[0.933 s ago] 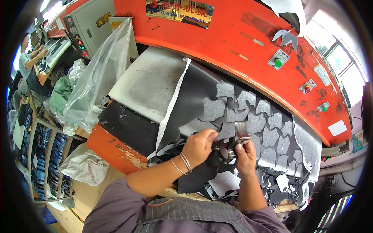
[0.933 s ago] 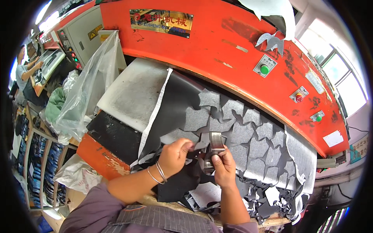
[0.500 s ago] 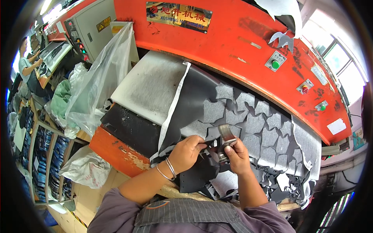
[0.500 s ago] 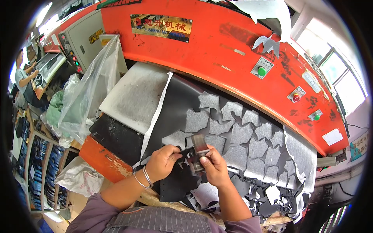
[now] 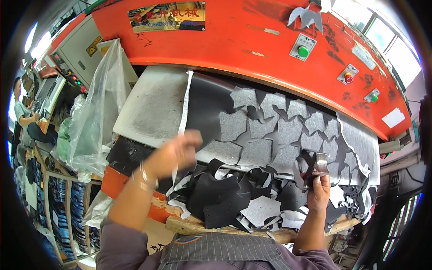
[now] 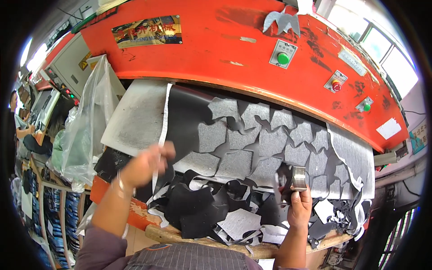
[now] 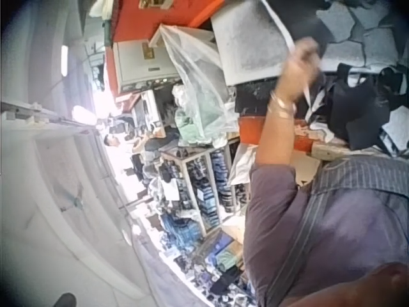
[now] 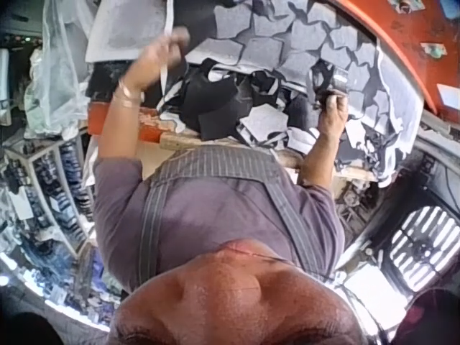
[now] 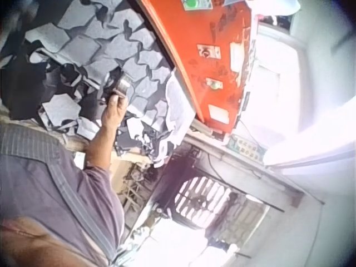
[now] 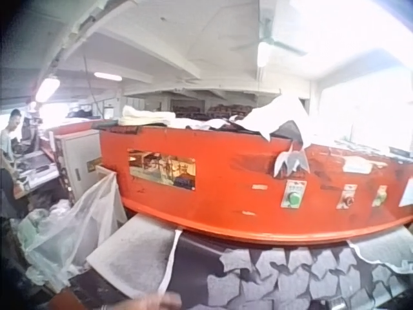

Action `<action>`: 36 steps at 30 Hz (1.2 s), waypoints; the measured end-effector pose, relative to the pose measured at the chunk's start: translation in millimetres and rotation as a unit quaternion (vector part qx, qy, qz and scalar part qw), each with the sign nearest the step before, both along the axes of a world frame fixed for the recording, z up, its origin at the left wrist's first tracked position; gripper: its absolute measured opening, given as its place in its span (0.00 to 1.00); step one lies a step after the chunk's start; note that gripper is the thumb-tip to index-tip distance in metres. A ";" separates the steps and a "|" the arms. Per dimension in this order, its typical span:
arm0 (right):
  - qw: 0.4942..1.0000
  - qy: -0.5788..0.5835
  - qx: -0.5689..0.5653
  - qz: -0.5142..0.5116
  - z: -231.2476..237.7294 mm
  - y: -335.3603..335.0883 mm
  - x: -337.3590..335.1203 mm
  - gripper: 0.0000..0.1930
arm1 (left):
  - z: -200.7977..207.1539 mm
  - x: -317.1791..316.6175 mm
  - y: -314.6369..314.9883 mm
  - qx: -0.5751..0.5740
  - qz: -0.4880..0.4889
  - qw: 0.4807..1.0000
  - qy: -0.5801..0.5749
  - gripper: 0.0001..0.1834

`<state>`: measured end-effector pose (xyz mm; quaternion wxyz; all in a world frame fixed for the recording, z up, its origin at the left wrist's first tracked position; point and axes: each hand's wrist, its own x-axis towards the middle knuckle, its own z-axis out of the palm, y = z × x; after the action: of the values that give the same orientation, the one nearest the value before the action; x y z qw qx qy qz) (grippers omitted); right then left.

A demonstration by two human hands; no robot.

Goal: Operating a swing-arm clicker press to cut shoe components from leather sheets using metal dies.

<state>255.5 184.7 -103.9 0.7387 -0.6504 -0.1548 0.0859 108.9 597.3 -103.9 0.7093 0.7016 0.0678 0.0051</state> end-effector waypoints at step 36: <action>0.702 -0.550 -0.354 0.282 -46.7 299.0 32.3 0.08 | -62.2 177.0 116.5 0.465 0.181 0.851 0.162 0.30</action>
<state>287.8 483.7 -150.6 0.1788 -0.7214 -0.6682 -0.0343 285.9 713.7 -166.0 0.2661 0.9155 0.2976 0.0507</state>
